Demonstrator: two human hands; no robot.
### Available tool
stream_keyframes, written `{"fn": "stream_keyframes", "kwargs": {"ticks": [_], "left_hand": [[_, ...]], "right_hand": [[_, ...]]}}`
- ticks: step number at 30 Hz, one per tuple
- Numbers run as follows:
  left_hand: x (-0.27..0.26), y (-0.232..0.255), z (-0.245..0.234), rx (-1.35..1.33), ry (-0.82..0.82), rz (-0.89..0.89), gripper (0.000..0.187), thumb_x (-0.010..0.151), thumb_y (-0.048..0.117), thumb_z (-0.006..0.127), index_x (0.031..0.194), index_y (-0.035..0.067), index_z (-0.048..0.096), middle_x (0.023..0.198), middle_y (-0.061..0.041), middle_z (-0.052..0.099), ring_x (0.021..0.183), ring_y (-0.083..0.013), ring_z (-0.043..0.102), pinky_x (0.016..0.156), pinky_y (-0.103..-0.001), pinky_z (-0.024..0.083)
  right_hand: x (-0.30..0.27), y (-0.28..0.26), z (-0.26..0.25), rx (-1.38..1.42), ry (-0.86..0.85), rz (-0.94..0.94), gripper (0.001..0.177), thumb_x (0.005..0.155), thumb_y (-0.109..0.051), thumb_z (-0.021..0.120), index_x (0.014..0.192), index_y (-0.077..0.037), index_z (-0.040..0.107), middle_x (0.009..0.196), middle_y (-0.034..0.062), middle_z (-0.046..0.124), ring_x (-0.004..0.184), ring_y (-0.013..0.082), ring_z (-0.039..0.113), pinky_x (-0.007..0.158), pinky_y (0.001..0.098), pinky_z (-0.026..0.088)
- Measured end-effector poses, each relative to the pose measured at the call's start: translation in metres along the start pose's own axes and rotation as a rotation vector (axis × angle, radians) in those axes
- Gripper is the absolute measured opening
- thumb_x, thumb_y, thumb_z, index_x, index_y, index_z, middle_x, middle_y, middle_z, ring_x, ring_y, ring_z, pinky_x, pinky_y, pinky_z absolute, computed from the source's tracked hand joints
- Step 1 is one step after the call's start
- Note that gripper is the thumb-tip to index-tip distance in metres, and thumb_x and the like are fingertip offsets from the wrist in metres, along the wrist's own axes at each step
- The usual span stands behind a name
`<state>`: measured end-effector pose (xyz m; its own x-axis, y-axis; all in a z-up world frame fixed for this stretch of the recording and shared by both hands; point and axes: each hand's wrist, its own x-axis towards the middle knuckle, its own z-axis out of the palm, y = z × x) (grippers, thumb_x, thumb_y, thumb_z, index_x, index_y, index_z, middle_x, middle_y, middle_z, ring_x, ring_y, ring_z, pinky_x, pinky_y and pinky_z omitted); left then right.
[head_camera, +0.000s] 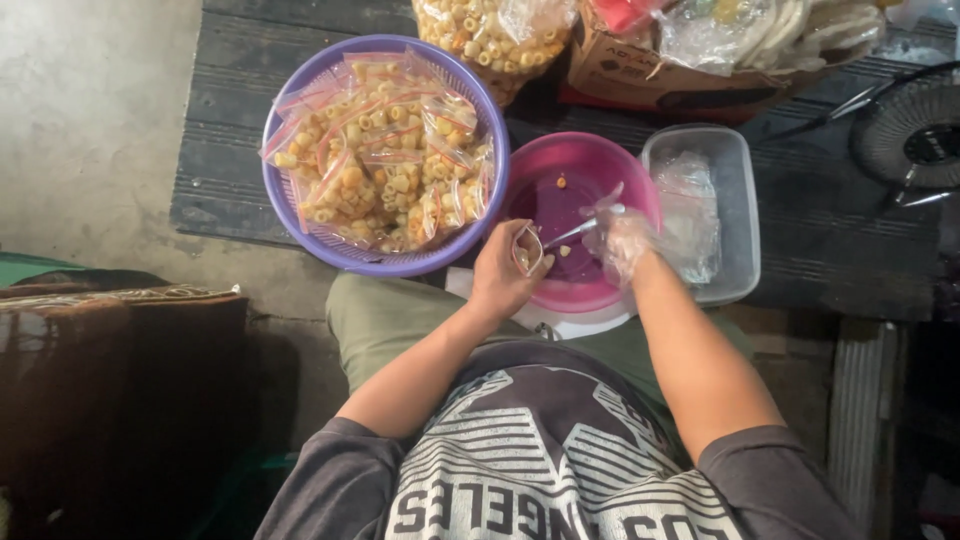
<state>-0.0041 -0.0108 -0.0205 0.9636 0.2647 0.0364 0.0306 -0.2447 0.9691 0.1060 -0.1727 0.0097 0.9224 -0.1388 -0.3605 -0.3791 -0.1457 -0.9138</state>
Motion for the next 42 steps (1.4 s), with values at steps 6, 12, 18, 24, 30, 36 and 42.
{"fn": "stream_keyframes", "kwargs": {"ticks": [6,12,18,24,30,36,42], "left_hand": [[-0.005,0.01,-0.008,-0.037,0.038,-0.006,0.057,0.073,0.027,0.085,0.124,0.012,0.064,0.09,-0.009,0.07,0.09,-0.0309,0.071,0.08,-0.041,0.056],[-0.005,0.006,-0.007,0.0,0.042,0.014,0.059,0.074,0.03,0.085,0.125,0.013,0.063,0.088,-0.01,0.069,0.09,-0.0319,0.071,0.08,-0.043,0.057],[0.0,0.009,-0.005,0.044,0.01,-0.086,0.062,0.072,0.032,0.088,0.126,0.014,0.063,0.092,-0.007,0.07,0.093,-0.0296,0.071,0.082,-0.041,0.057],[0.009,0.007,0.008,0.198,-0.011,-0.044,0.059,0.071,0.027,0.088,0.122,0.014,0.062,0.097,-0.01,0.068,0.097,-0.0354,0.07,0.084,-0.049,0.056],[0.015,0.013,0.019,0.478,-0.024,0.14,0.061,0.066,0.036,0.089,0.114,0.016,0.057,0.095,-0.008,0.063,0.093,-0.0343,0.068,0.079,-0.049,0.057],[0.017,-0.003,0.032,0.598,-0.057,0.173,0.058,0.07,0.045,0.083,0.115,0.02,0.056,0.094,-0.004,0.061,0.089,-0.0301,0.069,0.077,-0.047,0.057],[0.02,-0.006,0.033,0.582,-0.081,0.161,0.058,0.067,0.041,0.084,0.114,0.019,0.056,0.096,-0.005,0.062,0.095,-0.0292,0.068,0.08,-0.044,0.056]], "right_hand": [[0.016,0.039,-0.012,0.107,-0.01,0.199,0.016,0.092,-0.021,0.068,0.093,-0.009,0.079,0.062,0.0058,0.056,0.048,0.0108,0.05,0.04,0.0285,0.044],[0.036,0.044,-0.031,0.212,-0.007,0.393,0.016,0.089,-0.021,0.07,0.092,-0.01,0.08,0.059,0.0056,0.052,0.043,0.0095,0.046,0.035,0.0282,0.041],[0.024,-0.004,-0.056,0.236,-0.083,0.466,0.016,0.087,-0.033,0.073,0.076,-0.024,0.064,0.05,-0.0112,0.045,0.035,-0.0004,0.029,0.03,0.0151,0.022],[-0.025,-0.09,-0.077,0.21,-0.13,0.466,0.031,0.081,-0.036,0.074,0.063,-0.023,0.053,0.045,-0.0102,0.042,0.028,-0.0001,0.031,0.025,0.017,0.023],[-0.038,-0.082,-0.098,0.196,0.087,0.252,0.011,0.089,-0.029,0.07,0.09,-0.018,0.071,0.058,-0.0011,0.052,0.035,0.0042,0.036,0.03,0.0222,0.026],[-0.071,-0.101,-0.085,-0.758,-0.011,-0.23,0.026,0.086,-0.005,0.069,0.108,-0.02,0.071,0.087,0.0069,0.063,0.08,0.024,0.067,0.069,0.0395,0.055],[-0.09,-0.109,-0.065,-0.457,0.049,-0.353,0.008,0.093,-0.031,0.07,0.094,-0.029,0.078,0.071,-0.0054,0.072,0.068,0.0115,0.071,0.054,0.026,0.056]]}}
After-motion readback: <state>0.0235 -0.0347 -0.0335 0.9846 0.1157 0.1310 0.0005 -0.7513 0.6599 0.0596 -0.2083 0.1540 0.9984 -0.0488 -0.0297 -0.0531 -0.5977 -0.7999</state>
